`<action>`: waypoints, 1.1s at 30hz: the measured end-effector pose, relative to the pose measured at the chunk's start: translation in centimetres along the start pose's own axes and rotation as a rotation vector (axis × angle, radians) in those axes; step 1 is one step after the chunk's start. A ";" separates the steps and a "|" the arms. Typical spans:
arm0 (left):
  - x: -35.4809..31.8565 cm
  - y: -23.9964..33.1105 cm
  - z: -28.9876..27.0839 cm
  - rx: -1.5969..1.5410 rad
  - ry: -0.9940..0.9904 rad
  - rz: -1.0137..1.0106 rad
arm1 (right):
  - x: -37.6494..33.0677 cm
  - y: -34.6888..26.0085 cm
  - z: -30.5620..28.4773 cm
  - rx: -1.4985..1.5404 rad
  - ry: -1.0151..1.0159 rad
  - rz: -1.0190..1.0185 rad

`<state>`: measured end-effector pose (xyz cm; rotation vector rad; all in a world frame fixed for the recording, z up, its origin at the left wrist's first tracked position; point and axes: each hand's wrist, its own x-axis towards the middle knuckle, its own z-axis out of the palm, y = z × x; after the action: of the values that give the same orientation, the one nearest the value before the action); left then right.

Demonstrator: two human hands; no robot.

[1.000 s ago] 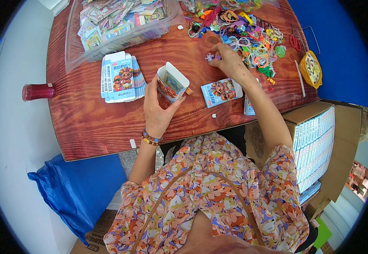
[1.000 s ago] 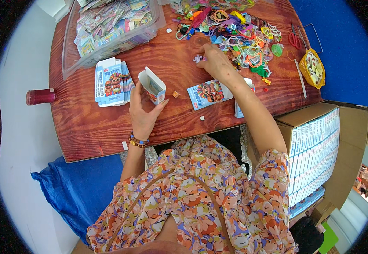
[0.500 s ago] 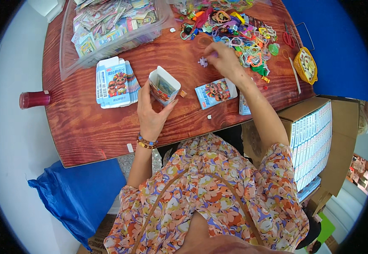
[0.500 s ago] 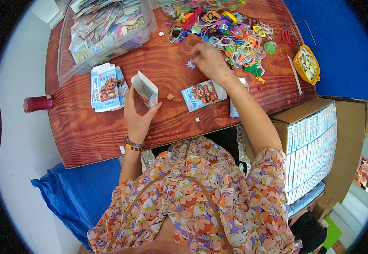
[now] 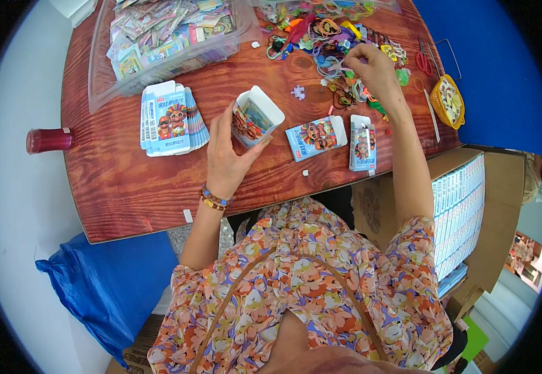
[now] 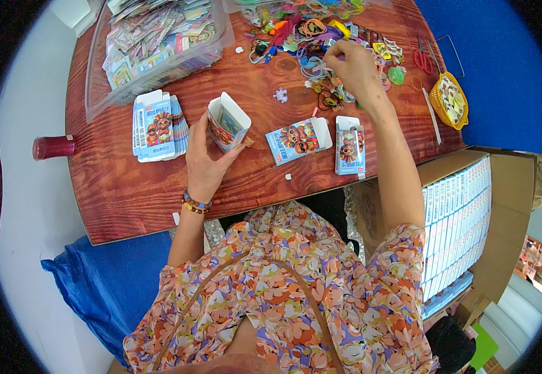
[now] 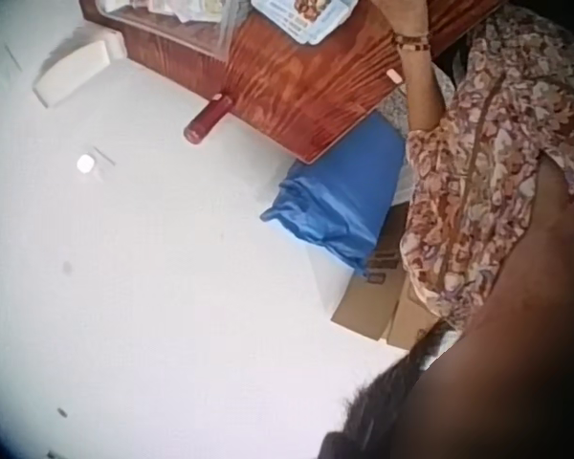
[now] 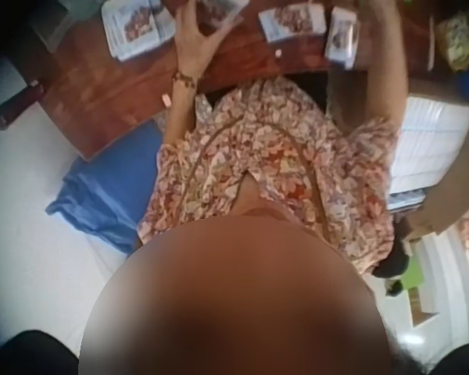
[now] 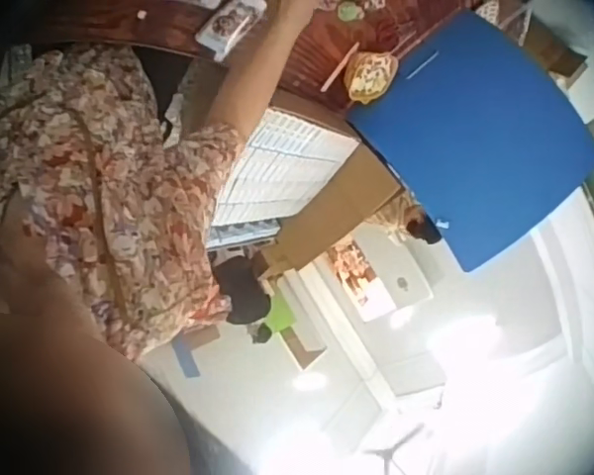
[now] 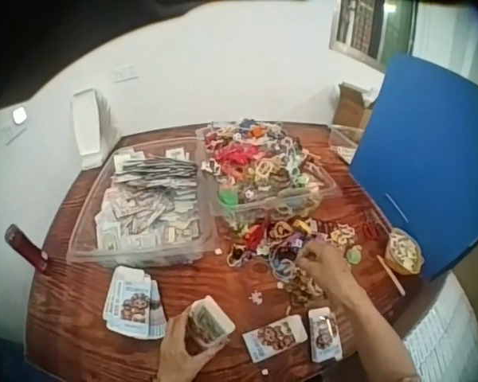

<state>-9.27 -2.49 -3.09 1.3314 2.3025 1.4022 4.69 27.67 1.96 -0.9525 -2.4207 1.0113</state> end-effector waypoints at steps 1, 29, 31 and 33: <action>-0.1 0.0 0.0 0.000 0.000 -0.001 | 0.2 0.3 0.4 0.057 -0.040 0.044; 0.4 0.0 1.1 0.010 -0.083 0.059 | -0.8 1.3 0.2 0.369 -0.269 0.166; 0.5 0.2 1.1 -0.012 -0.089 0.035 | -1.2 1.1 0.2 0.412 -0.244 0.144; 0.6 0.3 1.1 -0.010 -0.089 0.034 | -1.5 0.8 0.0 0.598 -0.235 0.177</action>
<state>-8.87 -1.31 -3.29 1.4067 2.2240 1.3341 6.14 27.02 1.30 -0.8679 -2.0094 1.8606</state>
